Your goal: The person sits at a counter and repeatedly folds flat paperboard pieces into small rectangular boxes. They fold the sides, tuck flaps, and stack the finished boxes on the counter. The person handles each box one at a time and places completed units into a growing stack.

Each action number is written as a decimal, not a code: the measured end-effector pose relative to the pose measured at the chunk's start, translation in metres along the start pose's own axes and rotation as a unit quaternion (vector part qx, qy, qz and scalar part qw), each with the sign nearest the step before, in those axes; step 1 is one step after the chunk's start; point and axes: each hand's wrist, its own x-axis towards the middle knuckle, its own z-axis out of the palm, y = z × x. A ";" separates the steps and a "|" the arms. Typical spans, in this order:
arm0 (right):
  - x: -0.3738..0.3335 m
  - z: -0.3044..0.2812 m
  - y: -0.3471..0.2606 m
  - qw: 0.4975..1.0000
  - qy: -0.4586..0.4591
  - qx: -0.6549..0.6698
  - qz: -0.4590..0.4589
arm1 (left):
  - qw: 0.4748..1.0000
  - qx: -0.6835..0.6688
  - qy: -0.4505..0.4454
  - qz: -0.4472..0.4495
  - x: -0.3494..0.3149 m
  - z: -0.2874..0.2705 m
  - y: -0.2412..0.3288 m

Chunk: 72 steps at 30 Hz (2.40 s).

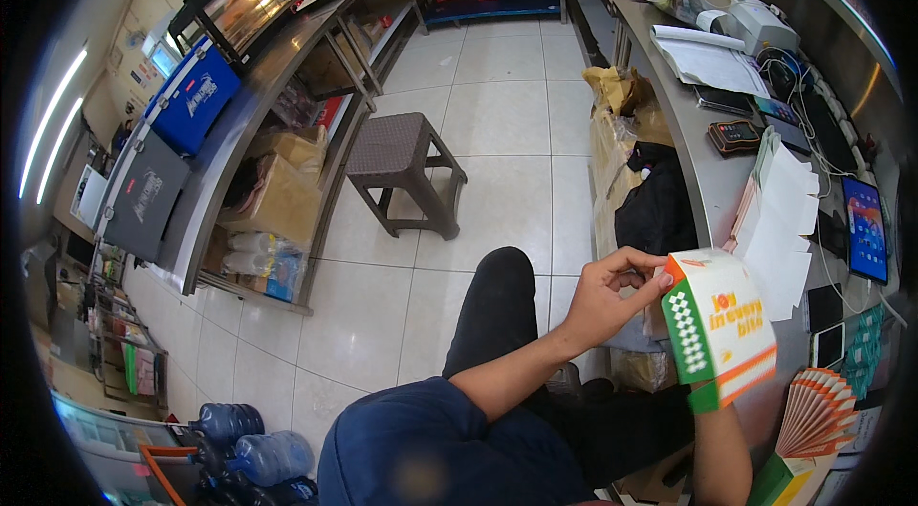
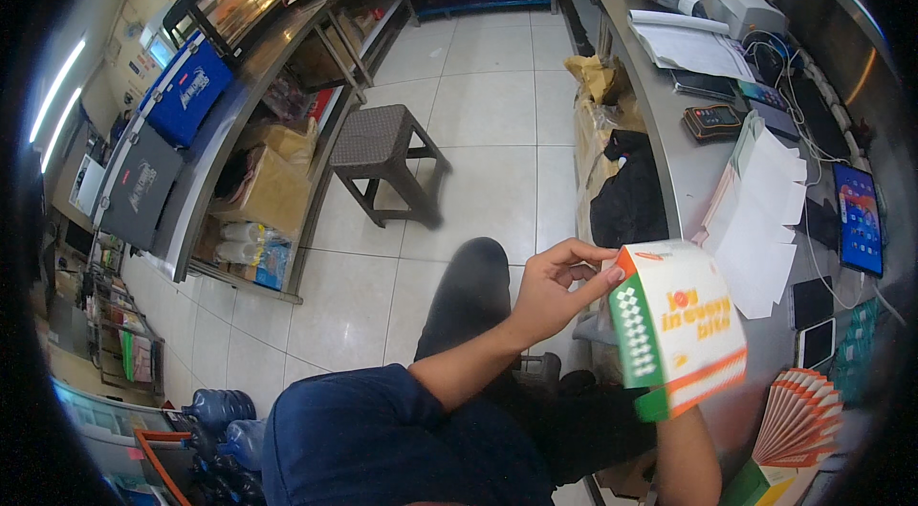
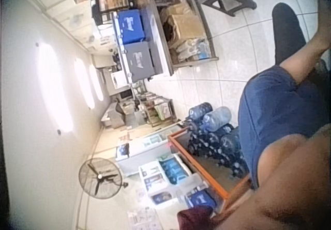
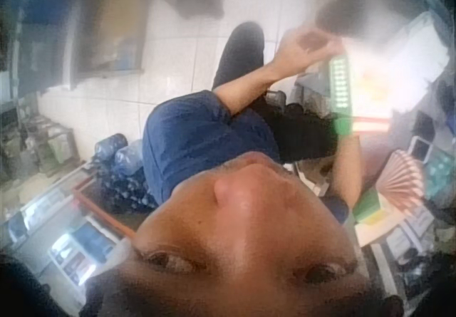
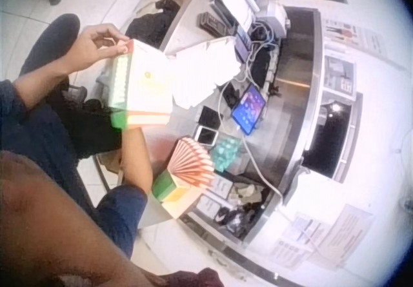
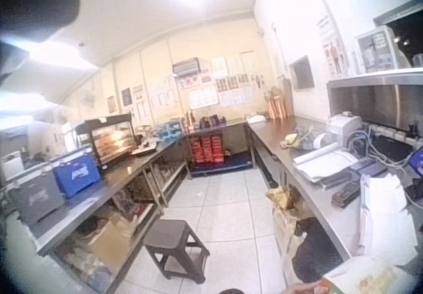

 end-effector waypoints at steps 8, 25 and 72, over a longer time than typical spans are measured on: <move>-0.001 -0.008 0.021 0.987 -0.050 0.155 0.003 | 0.996 -0.046 -0.012 -0.075 0.000 -0.002 0.002; -0.014 0.010 0.001 0.966 0.038 -0.248 -0.064 | 0.996 0.039 -0.014 -0.080 0.001 -0.005 -0.005; 0.029 0.030 -0.051 0.977 0.003 0.172 0.125 | 0.983 -0.093 0.096 -0.123 0.014 -0.030 -0.012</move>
